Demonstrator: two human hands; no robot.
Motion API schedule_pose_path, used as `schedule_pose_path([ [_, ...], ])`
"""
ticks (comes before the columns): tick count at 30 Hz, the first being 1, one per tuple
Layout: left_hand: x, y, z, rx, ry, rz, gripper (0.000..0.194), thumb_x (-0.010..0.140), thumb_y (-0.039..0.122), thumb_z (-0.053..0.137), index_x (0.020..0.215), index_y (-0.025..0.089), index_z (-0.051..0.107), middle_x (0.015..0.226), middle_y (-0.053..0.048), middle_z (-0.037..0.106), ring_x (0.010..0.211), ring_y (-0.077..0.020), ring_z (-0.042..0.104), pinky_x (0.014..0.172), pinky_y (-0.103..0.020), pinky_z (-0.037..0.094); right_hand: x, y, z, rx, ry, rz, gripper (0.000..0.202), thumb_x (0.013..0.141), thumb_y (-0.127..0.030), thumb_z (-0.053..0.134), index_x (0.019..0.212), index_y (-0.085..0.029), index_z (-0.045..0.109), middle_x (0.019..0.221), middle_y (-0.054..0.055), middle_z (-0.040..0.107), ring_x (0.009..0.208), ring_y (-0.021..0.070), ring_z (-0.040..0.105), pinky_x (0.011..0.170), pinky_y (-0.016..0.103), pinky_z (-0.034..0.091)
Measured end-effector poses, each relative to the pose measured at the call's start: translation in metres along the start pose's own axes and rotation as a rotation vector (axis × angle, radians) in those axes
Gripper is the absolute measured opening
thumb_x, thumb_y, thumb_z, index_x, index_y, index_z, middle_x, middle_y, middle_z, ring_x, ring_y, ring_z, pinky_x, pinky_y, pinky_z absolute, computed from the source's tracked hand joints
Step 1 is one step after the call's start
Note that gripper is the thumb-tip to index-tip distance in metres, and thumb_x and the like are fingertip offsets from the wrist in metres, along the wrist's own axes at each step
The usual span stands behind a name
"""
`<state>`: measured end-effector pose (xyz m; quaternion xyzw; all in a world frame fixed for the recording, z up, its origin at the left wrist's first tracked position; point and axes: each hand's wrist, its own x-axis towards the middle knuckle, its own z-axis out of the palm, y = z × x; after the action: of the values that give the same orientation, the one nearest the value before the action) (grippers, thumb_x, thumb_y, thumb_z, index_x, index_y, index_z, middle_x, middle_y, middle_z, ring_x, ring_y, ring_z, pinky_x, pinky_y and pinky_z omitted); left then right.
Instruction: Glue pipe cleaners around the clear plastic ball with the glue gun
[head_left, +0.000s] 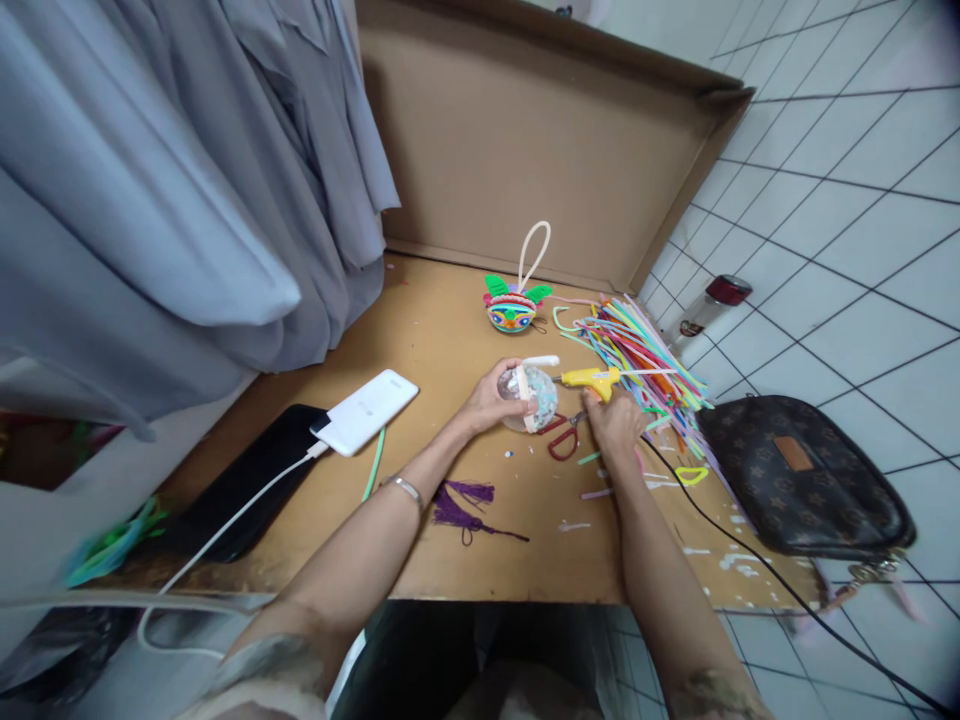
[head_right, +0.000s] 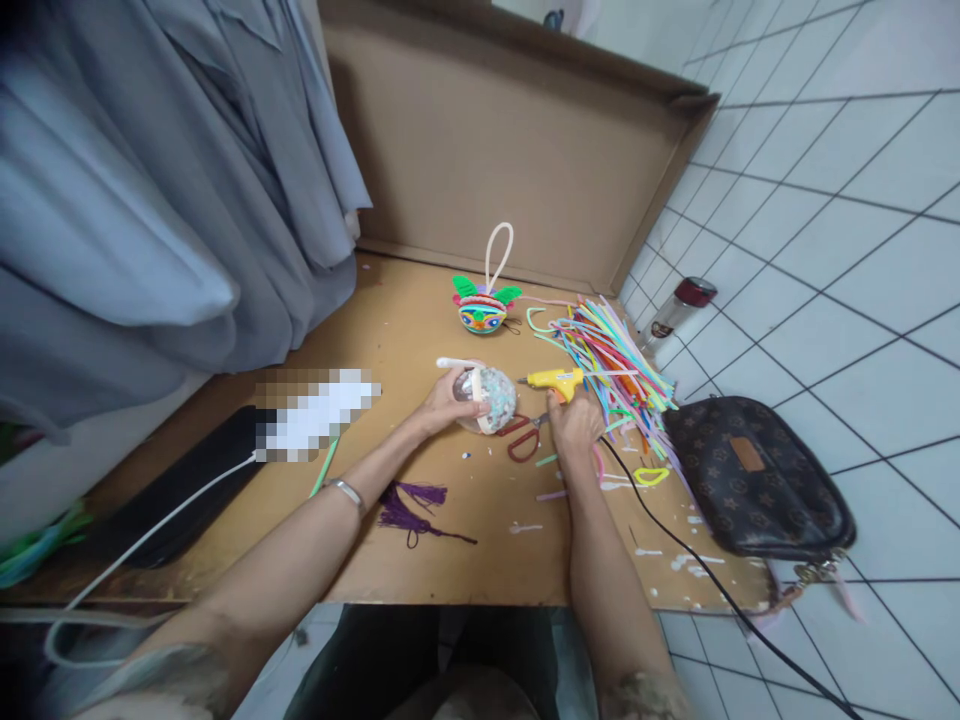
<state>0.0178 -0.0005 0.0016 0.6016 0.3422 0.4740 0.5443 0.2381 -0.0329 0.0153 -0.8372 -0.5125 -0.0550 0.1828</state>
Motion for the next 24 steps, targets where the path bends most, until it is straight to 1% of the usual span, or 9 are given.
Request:
schedule_pose_path([
  [4, 0.000, 0.000, 0.000, 0.013, 0.002, 0.003, 0.078, 0.049, 0.037, 0.085, 0.118, 0.015, 0.057, 0.107, -0.006, 0.066, 0.101, -0.0246, 0.063, 0.090, -0.035, 0.050, 0.002, 0.002, 0.005, -0.031, -0.006, -0.008, 0.050, 0.095, -0.047, 0.051, 0.115, -0.005, 0.067, 0.109, 0.024, 0.069, 0.099, 0.0320, 0.065, 0.078, 0.036, 0.044],
  [8, 0.001, -0.001, 0.001, 0.024, 0.012, 0.028, 0.075, 0.050, 0.036, 0.085, 0.117, 0.016, 0.058, 0.106, -0.005, 0.067, 0.101, -0.0242, 0.063, 0.091, -0.034, 0.050, 0.000, 0.000, 0.004, 0.009, 0.135, -0.092, 0.048, 0.096, -0.043, 0.048, 0.119, -0.004, 0.064, 0.111, 0.025, 0.065, 0.107, 0.0348, 0.060, 0.088, 0.043, 0.044],
  [11, 0.000, 0.000, 0.001, 0.030, 0.013, 0.027, 0.075, 0.051, 0.037, 0.085, 0.117, 0.016, 0.058, 0.105, -0.005, 0.067, 0.101, -0.0235, 0.063, 0.091, -0.033, 0.049, -0.010, -0.015, -0.006, 0.238, 0.264, -0.391, 0.048, 0.096, -0.040, 0.047, 0.132, -0.011, 0.057, 0.115, 0.020, 0.064, 0.109, 0.0312, 0.057, 0.092, 0.044, 0.044],
  [13, 0.001, 0.000, 0.000, 0.046, 0.020, 0.024, 0.073, 0.050, 0.034, 0.084, 0.116, 0.015, 0.058, 0.105, -0.005, 0.067, 0.100, -0.0230, 0.063, 0.089, -0.032, 0.050, -0.019, -0.032, -0.017, 0.383, 0.299, -0.624, 0.051, 0.096, -0.043, 0.048, 0.139, -0.017, 0.052, 0.118, 0.016, 0.062, 0.109, 0.0283, 0.056, 0.092, 0.042, 0.044],
  [15, 0.001, 0.000, 0.000, 0.057, 0.022, 0.036, 0.071, 0.050, 0.029, 0.082, 0.116, 0.015, 0.059, 0.105, -0.005, 0.067, 0.098, -0.0223, 0.064, 0.088, -0.031, 0.051, -0.027, -0.051, -0.029, 0.421, 0.320, -0.777, 0.052, 0.094, -0.046, 0.052, 0.140, -0.020, 0.053, 0.116, 0.013, 0.061, 0.107, 0.0272, 0.055, 0.091, 0.042, 0.044],
  [17, 0.002, 0.000, 0.001, 0.043, 0.014, 0.052, 0.068, 0.051, 0.026, 0.079, 0.116, 0.015, 0.059, 0.105, -0.004, 0.068, 0.097, -0.0215, 0.064, 0.088, -0.031, 0.051, -0.031, -0.067, -0.038, 0.420, 0.325, -0.854, 0.046, 0.094, -0.045, 0.054, 0.134, -0.023, 0.059, 0.115, 0.011, 0.060, 0.105, 0.0261, 0.055, 0.090, 0.041, 0.043],
  [19, 0.002, 0.000, 0.002, 0.011, 0.004, 0.051, 0.068, 0.051, 0.025, 0.078, 0.116, 0.015, 0.059, 0.106, -0.004, 0.067, 0.097, -0.0207, 0.064, 0.088, -0.030, 0.051, -0.032, -0.076, -0.042, 0.436, 0.334, -0.866, 0.030, 0.096, -0.040, 0.052, 0.113, -0.024, 0.071, 0.106, 0.010, 0.062, 0.098, 0.0242, 0.056, 0.086, 0.039, 0.043],
  [21, 0.002, 0.000, 0.002, -0.007, 0.005, 0.037, 0.069, 0.050, 0.027, 0.080, 0.115, 0.015, 0.059, 0.106, -0.004, 0.067, 0.095, -0.0200, 0.063, 0.087, -0.030, 0.051, -0.032, -0.077, -0.039, 0.506, 0.347, -0.845, 0.028, 0.098, -0.035, 0.049, 0.093, -0.022, 0.073, 0.094, 0.009, 0.064, 0.091, 0.0223, 0.057, 0.082, 0.038, 0.044],
  [24, 0.002, 0.000, 0.002, 0.002, 0.014, 0.032, 0.069, 0.050, 0.030, 0.082, 0.113, 0.015, 0.060, 0.103, -0.004, 0.066, 0.092, -0.0193, 0.062, 0.084, -0.029, 0.050, -0.035, -0.068, -0.031, 0.667, 0.323, -0.832, 0.026, 0.099, -0.030, 0.047, 0.090, -0.021, 0.070, 0.087, 0.007, 0.068, 0.086, 0.0201, 0.061, 0.080, 0.035, 0.048],
])
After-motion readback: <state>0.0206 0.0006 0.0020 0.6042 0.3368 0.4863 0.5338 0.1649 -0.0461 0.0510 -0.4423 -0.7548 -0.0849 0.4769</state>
